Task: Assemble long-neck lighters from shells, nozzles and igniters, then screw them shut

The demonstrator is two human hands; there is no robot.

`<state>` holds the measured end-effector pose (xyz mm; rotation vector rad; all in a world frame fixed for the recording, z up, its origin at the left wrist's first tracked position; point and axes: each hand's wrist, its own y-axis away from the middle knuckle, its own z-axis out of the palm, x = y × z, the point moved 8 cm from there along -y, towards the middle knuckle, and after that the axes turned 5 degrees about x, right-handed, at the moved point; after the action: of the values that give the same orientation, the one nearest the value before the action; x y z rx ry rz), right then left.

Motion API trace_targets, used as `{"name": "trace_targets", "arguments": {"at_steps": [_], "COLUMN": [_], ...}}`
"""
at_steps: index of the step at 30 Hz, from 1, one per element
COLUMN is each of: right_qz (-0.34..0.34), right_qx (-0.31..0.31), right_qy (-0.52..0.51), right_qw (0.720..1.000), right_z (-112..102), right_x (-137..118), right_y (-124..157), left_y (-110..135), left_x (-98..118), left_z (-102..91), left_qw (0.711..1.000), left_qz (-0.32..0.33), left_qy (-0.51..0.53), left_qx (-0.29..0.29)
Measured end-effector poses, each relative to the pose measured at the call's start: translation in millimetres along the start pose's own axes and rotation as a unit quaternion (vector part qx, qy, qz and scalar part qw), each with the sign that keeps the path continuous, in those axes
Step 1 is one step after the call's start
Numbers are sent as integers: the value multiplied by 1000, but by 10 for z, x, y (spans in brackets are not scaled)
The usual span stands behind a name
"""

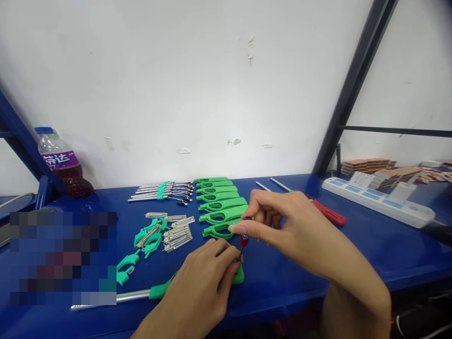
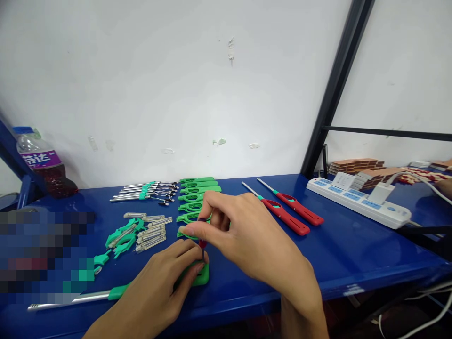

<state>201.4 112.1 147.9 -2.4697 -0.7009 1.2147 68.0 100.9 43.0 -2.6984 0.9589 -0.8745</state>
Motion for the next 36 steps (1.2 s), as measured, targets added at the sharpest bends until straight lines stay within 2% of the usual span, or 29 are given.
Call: {"name": "trace_targets", "arguments": {"at_steps": [11,16,20,24,28,36], "right_qz": [6,-1,-8,-12,-9,-56], "right_qx": [-13,-4,7,12,6,69], "right_qy": [5,19,26,32,29,63], "right_qw": [1000,1000,1000,999,1000,994], "right_z": [35,-16,-52,-67,-58,-161], "right_x": [26,38,45,51,42,-76], "right_y": [10,10,20,31,34,41], "left_y": [13,65,143,299,441,346], "left_x": [-9,78,115,-4,-110,-62], "left_z": [-14,-84,-169,-269,-335,-317], "left_qw": [1000,999,994,973,954,953], "left_qz": [3,10,24,41,65,40], "left_qy": [-4,-30,-106,-227,-290,-294], "left_qx": [26,22,12,20,25,-56]}}
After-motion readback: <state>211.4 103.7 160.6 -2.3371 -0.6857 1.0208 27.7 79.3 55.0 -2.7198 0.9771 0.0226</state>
